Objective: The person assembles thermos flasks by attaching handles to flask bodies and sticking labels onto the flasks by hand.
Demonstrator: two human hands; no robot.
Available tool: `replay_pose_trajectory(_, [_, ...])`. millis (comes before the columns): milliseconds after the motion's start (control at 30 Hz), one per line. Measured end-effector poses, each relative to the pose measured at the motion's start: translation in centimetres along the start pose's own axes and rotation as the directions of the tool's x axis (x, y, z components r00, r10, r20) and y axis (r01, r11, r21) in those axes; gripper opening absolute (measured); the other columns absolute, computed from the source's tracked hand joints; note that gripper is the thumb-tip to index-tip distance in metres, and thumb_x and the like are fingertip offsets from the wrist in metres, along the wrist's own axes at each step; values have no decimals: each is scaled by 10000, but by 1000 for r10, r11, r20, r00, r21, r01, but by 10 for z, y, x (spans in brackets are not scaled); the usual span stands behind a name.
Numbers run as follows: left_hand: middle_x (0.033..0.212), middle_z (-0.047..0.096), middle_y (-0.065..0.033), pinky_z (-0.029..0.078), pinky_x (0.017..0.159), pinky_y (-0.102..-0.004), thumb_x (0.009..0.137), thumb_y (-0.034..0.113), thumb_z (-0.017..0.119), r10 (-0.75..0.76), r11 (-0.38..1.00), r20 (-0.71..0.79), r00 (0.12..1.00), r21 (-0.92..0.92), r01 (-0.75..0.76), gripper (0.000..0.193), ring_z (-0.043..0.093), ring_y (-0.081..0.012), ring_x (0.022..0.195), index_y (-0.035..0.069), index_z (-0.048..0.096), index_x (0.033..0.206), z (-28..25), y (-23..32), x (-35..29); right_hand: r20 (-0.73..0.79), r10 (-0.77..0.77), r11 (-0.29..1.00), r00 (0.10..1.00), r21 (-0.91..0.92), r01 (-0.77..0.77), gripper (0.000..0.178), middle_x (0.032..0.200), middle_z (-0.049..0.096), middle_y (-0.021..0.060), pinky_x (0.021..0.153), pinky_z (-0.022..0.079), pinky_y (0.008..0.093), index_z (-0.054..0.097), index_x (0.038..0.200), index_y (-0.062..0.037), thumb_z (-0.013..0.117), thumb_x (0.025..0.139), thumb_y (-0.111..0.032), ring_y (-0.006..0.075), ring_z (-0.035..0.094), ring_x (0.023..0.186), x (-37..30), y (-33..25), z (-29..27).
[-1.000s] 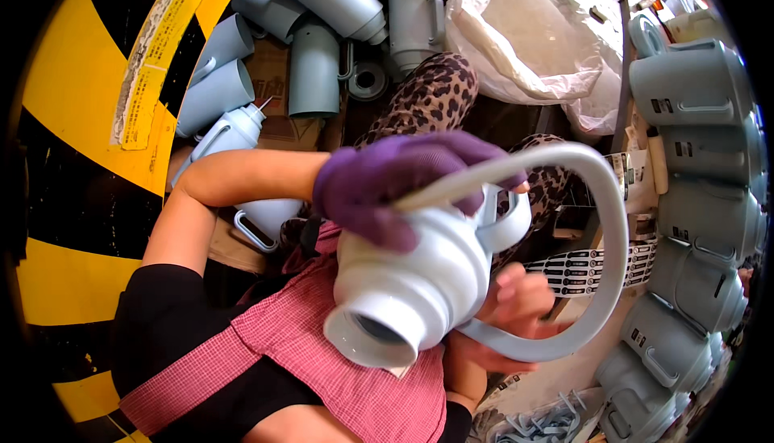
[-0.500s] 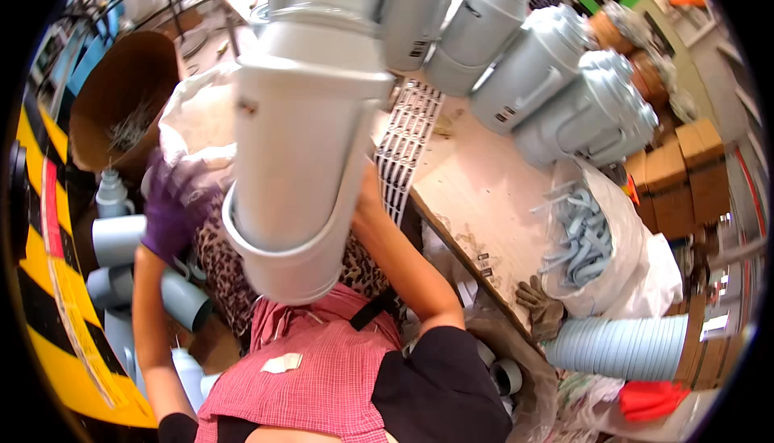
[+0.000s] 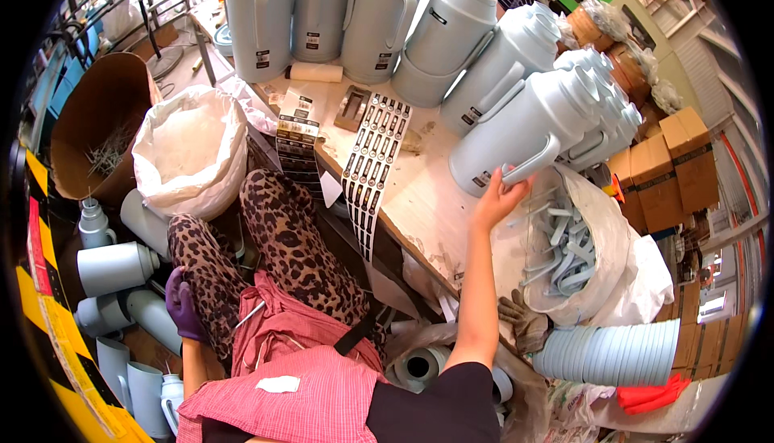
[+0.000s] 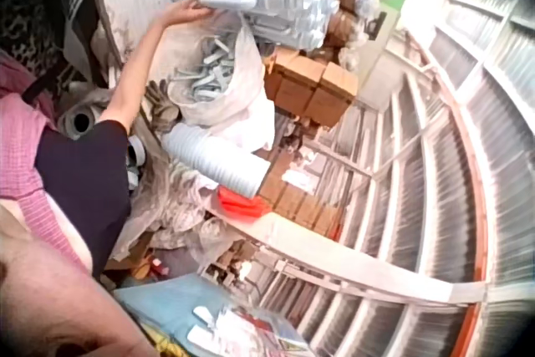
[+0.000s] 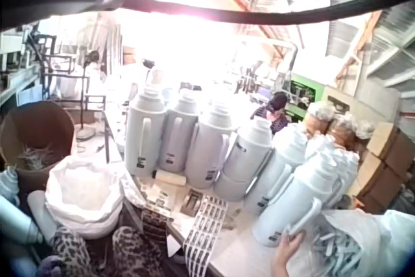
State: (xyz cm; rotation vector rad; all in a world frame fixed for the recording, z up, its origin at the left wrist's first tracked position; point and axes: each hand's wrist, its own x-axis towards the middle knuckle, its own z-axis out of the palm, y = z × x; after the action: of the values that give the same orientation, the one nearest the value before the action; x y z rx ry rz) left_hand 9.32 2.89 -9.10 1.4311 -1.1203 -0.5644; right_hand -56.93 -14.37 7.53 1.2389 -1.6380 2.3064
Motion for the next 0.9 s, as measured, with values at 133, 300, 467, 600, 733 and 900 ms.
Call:
replay_pose_trajectory(133, [1332,652,-88,468,1032,-319,1023,80,574,-303,946,-241,922,-194,260,377,607,-191,1182,-32,601,1382,-85,-84,-30,115,-225,933,968,-263,248,355,1665,309,225,1178,365,454,596,1310,41,673,993,-97,331,411,1473,24,79,47])
replay_pose_trajectory(300, [1452,594,-205,396,1143,-516,908,522,719,34,-49,-711,702,700,712,660,537,-375,1341,144,614,1439,-237,-108,-150,233,-544,730,806,-342,591,324,1280,574,268,1084,416,541,605,968,33,817,856,-183,418,536,1206,80,132,102])
replay_pose_trajectory(467, [1601,449,-100,349,1180,-510,890,603,662,-400,-487,-574,714,794,365,768,438,-323,1434,299,466,1567,-286,-56,-251,305,-628,629,716,-341,698,405,1294,638,201,1035,504,467,684,1258,19,782,936,-206,322,611,1211,37,52,108])
replay_pose_trajectory(600, [1341,669,-94,548,889,-477,867,459,758,-339,-474,-839,426,543,694,665,662,-306,1125,279,547,1471,-277,-11,-241,612,-260,958,747,64,281,256,1402,583,187,1103,456,463,702,1236,-5,674,1005,-113,306,550,1317,-77,-50,118])
replay_pose_trajectory(733, [1013,733,-82,555,776,-461,776,315,852,-133,-79,-585,800,811,580,425,679,-320,935,206,745,1173,-243,51,-202,851,-356,913,386,228,339,243,1392,601,163,1024,510,364,737,1148,-36,620,973,84,290,556,1313,-195,-142,131])
replay_pose_trajectory(900, [996,703,-93,528,764,-413,778,195,859,389,449,-334,859,883,139,445,633,-312,857,91,713,1186,-130,159,-103,969,-247,862,-4,218,-457,822,1554,479,158,1199,358,454,334,1619,-46,731,901,9,316,441,1461,-318,-253,189])
